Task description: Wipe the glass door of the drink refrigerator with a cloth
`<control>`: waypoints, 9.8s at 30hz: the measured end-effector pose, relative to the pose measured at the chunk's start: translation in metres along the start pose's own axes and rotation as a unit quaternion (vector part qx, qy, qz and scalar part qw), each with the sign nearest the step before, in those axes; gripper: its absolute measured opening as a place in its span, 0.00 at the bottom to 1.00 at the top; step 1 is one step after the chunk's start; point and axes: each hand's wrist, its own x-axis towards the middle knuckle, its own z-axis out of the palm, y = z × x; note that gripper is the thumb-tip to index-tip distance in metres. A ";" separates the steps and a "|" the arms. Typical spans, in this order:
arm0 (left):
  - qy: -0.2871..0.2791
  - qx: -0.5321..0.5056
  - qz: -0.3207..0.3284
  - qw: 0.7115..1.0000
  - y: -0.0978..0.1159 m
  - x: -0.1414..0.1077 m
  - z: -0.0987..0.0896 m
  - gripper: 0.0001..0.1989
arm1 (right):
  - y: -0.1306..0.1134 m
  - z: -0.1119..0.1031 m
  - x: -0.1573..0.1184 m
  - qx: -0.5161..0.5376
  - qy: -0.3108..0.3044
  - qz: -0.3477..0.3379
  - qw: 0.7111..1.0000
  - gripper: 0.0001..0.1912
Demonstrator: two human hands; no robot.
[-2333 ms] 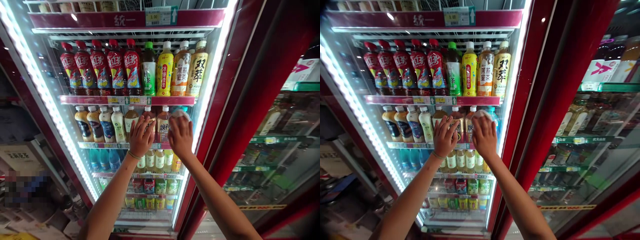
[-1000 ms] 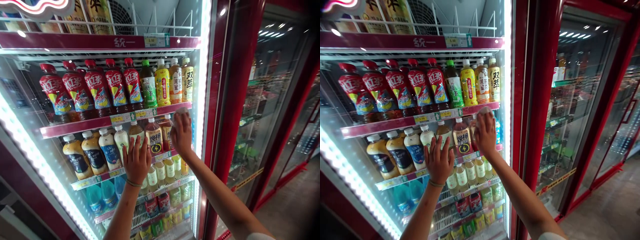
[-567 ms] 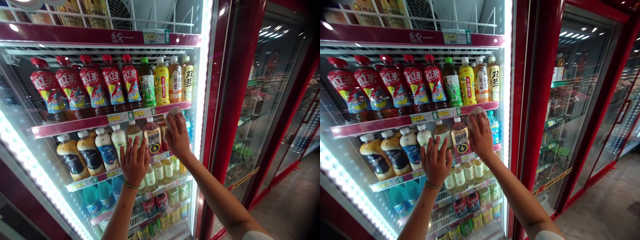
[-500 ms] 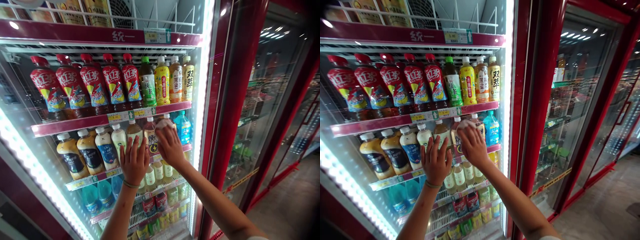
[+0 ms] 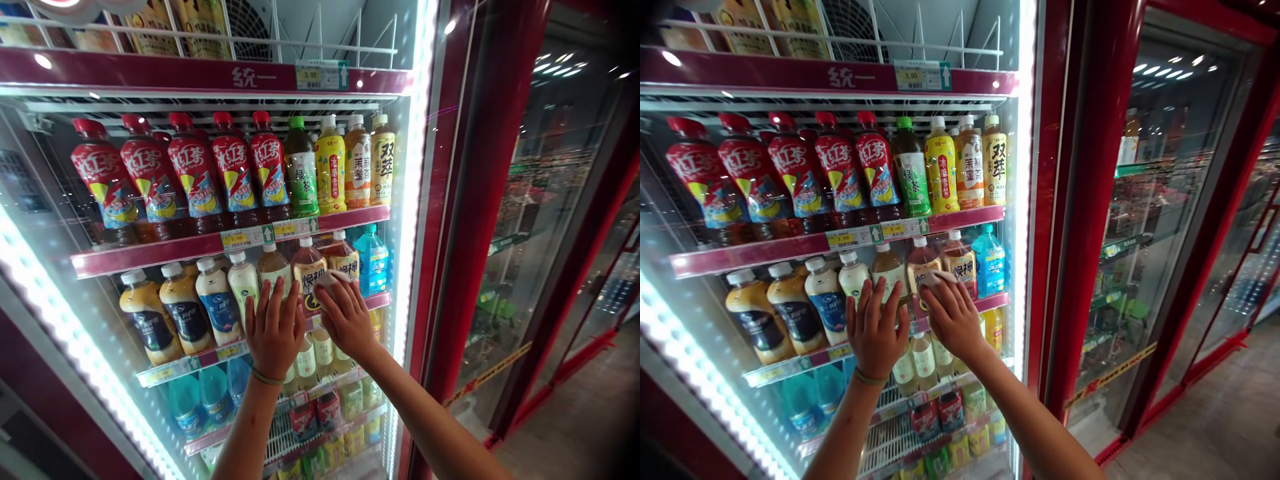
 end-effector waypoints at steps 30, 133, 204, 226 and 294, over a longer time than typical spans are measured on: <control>0.008 0.001 0.007 1.000 -0.001 -0.002 0.002 0.30 | 0.038 -0.002 -0.015 -0.030 0.012 0.061 0.998 0.41; -0.030 0.014 0.000 0.999 -0.032 0.005 -0.037 0.28 | 0.049 -0.001 0.070 -0.031 0.095 0.178 0.979 0.41; -0.036 0.026 0.038 0.998 -0.149 -0.010 -0.078 0.33 | -0.109 0.044 0.028 0.019 -0.028 0.021 0.999 0.35; -0.040 0.052 0.030 0.997 -0.157 -0.030 -0.082 0.25 | -0.094 0.026 0.114 0.033 -0.045 -0.018 0.998 0.32; 0.014 -0.029 -0.009 0.999 -0.160 -0.033 -0.086 0.31 | -0.076 0.035 0.052 -0.047 0.021 0.056 0.997 0.39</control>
